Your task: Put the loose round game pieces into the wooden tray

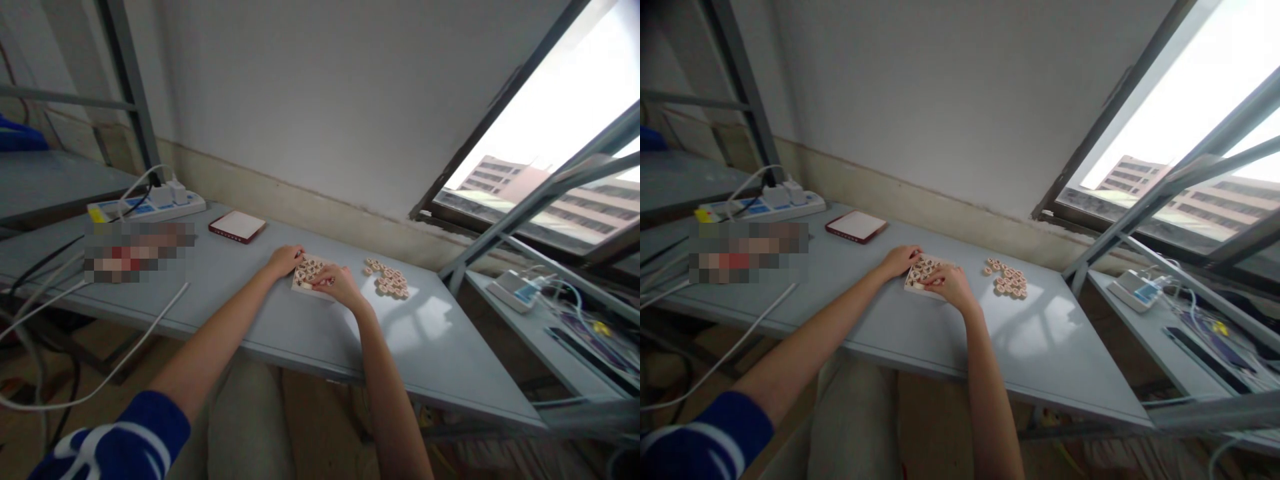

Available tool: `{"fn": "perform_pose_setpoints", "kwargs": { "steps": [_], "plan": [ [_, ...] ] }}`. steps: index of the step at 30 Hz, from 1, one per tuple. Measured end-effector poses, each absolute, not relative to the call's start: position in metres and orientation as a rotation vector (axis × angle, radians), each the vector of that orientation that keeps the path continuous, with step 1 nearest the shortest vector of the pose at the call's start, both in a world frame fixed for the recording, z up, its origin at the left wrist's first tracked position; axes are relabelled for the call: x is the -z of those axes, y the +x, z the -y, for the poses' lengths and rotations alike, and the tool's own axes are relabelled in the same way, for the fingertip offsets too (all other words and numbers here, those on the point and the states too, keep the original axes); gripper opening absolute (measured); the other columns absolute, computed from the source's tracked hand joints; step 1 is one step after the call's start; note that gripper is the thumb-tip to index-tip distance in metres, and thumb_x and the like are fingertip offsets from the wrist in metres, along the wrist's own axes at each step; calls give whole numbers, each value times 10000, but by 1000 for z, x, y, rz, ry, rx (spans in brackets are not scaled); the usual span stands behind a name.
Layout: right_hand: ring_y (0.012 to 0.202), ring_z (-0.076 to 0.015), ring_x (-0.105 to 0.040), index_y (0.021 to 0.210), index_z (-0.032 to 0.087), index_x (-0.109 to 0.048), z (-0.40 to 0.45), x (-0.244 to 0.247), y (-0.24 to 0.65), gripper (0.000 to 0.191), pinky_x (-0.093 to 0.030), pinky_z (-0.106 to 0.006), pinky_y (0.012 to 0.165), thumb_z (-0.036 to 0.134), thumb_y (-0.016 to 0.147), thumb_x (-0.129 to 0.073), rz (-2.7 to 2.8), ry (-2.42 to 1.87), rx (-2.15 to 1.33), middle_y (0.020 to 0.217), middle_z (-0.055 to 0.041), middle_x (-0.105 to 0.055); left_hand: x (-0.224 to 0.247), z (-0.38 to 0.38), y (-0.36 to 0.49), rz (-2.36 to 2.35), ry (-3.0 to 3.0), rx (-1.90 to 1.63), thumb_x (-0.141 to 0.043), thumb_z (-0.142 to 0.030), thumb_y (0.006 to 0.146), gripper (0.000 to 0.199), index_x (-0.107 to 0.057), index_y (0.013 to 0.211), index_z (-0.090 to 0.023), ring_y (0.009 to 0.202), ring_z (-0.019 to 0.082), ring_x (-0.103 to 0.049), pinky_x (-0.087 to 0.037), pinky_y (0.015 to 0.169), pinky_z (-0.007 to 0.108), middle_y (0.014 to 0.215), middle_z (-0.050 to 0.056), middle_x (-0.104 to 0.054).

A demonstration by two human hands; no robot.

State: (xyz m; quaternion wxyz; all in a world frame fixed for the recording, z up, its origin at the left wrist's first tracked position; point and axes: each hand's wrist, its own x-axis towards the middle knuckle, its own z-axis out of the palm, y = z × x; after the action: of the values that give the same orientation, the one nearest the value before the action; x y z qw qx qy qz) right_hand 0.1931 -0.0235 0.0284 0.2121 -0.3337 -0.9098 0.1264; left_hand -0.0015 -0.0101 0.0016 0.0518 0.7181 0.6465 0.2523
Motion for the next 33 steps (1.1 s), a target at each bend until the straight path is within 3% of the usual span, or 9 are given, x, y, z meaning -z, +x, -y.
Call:
{"fn": "perform_pose_setpoints", "kwargs": {
  "steps": [4,9,14,22,28,33],
  "plan": [
    [865,-157,-551,756,270,-701,25,-32,196,64,-349,-283,786,240,710,-667,2504,-882,-409,880,-13,-644,-3,12,-1,-1968,2168,-762,-382,-307,827,280,-596,985,-218,817,162,-577,-395,682,233,883,39,-651],
    [740,-127,-556,839,233,-687,28,-32,193,133,-391,-244,693,265,714,-656,2500,-823,-591,821,-13,-645,-2,11,-2,-1975,2182,-741,-376,-305,832,285,-590,997,-215,836,164,-576,-397,700,236,914,43,-651],
    [667,-111,-533,736,188,-670,27,-28,188,87,-396,-224,625,248,675,-685,2437,-832,-604,750,-6,-636,0,9,-3,-1975,2215,-742,-362,-317,838,293,-586,994,-210,816,171,-582,-397,681,246,904,52,-651],
    [819,-131,-564,647,176,-643,27,-28,193,107,-420,-234,698,272,657,-688,2457,-720,-864,889,-20,-636,-2,11,-2,-1967,2209,-743,-372,-308,838,286,-586,997,-205,827,170,-582,-399,697,245,924,54,-651],
    [619,-98,-511,705,183,-666,24,-21,190,152,-378,-205,560,308,631,-708,2490,-780,-814,692,9,-628,-3,12,-2,-1965,2192,-737,-374,-310,838,287,-584,1003,-206,811,168,-581,-398,685,245,916,51,-652],
    [561,-84,-461,696,179,-666,27,-25,190,175,-344,-194,512,317,606,-726,2483,-863,-736,622,22,-590,-4,12,-2,-1978,2183,-728,-370,-313,841,292,-583,1011,-210,826,168,-578,-400,705,247,930,47,-649]
  ]
}}
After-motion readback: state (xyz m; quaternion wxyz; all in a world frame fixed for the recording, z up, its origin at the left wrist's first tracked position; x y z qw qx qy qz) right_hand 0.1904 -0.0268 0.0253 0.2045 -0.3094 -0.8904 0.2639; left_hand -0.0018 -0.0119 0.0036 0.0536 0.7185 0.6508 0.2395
